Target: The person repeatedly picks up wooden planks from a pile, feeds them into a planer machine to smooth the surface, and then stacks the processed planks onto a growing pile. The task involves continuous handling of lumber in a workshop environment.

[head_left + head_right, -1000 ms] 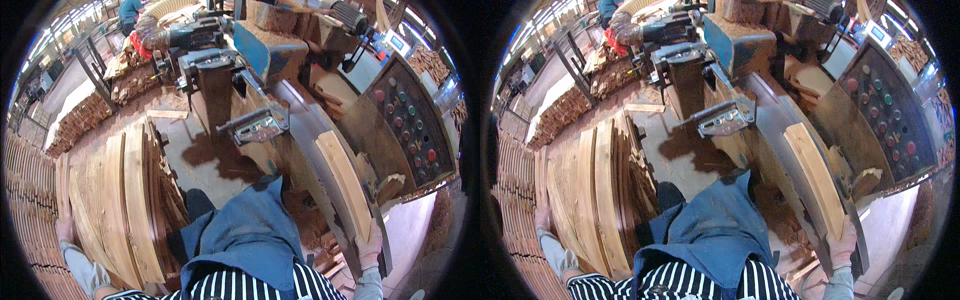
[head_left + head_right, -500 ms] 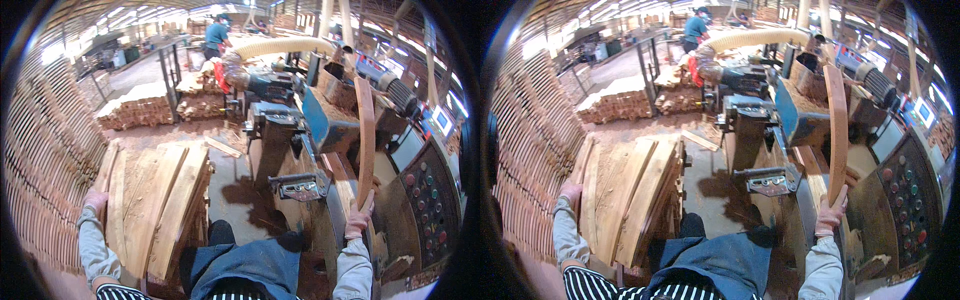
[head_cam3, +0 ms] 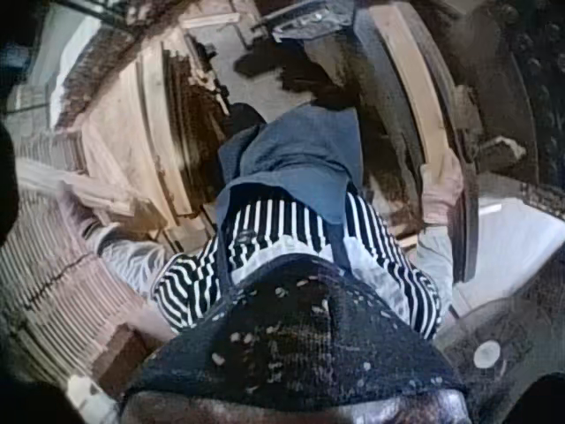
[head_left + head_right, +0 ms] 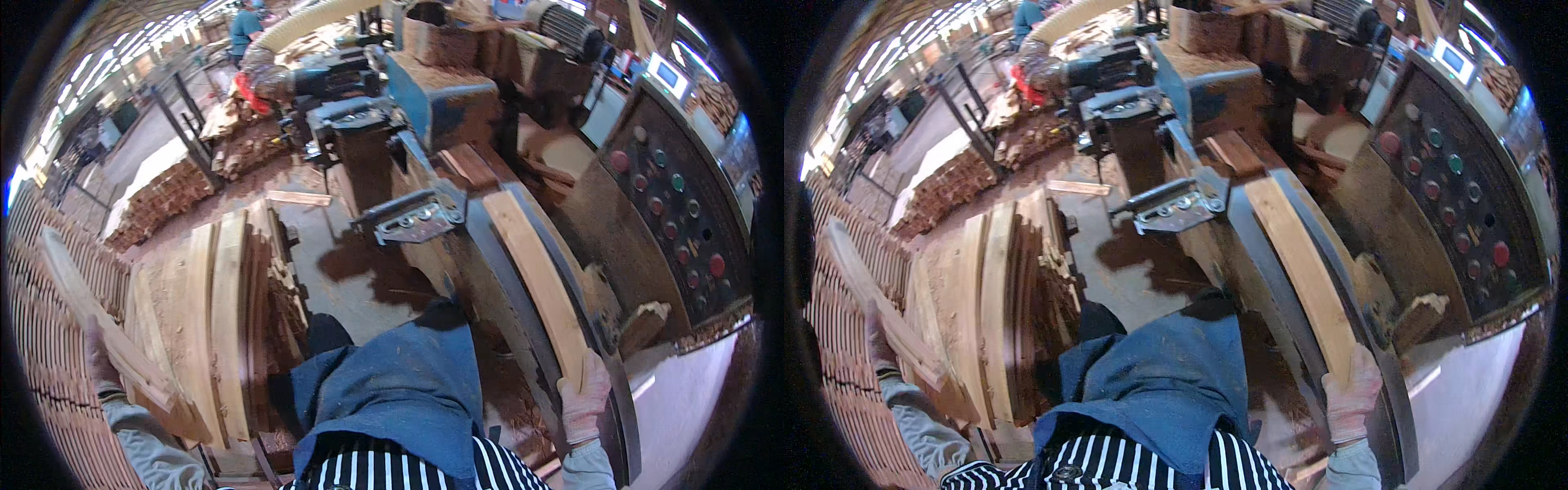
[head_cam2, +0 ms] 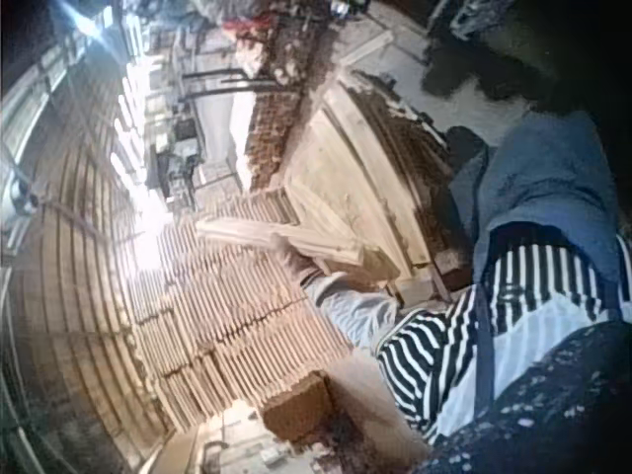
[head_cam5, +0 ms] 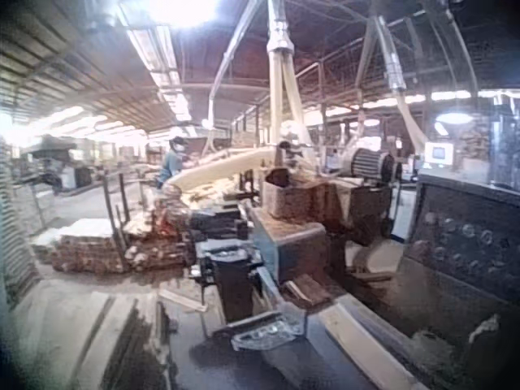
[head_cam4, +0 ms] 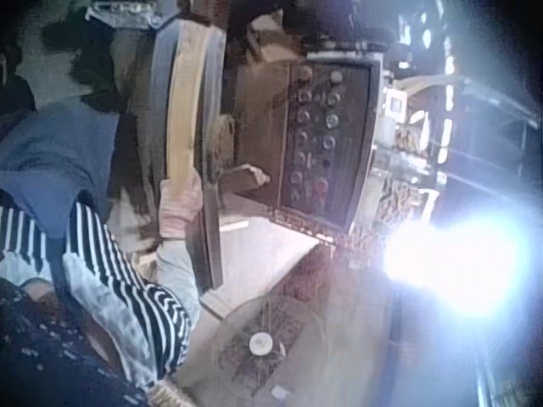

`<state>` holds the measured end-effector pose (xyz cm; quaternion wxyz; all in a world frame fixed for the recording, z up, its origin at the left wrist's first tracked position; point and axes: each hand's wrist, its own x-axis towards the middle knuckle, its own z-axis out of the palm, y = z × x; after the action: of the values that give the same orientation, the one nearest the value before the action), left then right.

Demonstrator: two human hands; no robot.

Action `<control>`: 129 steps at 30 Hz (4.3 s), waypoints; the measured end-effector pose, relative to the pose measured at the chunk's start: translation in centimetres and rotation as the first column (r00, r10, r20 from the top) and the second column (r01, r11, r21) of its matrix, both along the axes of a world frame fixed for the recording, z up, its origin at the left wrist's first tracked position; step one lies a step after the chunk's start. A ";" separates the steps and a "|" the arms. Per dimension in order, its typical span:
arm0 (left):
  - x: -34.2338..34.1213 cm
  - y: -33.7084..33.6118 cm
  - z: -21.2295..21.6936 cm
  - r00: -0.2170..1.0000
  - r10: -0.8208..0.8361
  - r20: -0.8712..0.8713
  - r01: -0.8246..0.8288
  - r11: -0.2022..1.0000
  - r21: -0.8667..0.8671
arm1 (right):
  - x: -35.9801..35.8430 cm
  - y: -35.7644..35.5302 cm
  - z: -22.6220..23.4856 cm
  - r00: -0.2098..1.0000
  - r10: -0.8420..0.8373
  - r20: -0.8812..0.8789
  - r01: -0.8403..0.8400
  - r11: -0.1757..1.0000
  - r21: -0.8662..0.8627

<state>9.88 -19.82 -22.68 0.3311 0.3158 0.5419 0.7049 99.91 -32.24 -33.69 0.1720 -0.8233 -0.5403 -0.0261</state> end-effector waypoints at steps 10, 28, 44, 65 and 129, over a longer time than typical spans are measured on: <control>16.4 8.7 1.7 0.921 -0.376 0.105 0.365 0.925 0.107 | -0.5 15.9 0.8 0.886 0.433 0.164 -0.463 0.842 0.276; 59.9 15.7 -3.7 0.598 -0.770 -0.221 0.801 0.565 0.200 | -9.1 11.1 7.6 0.690 0.391 -0.609 -0.299 0.920 0.252; 2.6 4.4 -5.7 0.555 -0.194 -0.809 -0.769 0.253 -0.588 | 2.7 9.7 -3.6 0.999 -0.001 0.041 -0.017 0.898 0.440; 21.1 6.2 -3.2 0.273 -0.564 -0.779 -0.563 0.563 -0.605 | -3.1 2.3 2.3 0.949 0.159 0.272 -0.174 0.984 0.031; 20.4 8.2 -6.8 0.066 -0.661 -0.747 -0.556 0.597 -0.578 | -1.5 10.1 -0.9 0.949 0.273 0.156 -0.313 0.867 0.387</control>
<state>30.28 -11.60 -29.49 -0.0052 0.5399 0.8392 -0.0650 98.46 -22.18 -34.58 0.3153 -0.6753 -0.6494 -0.1512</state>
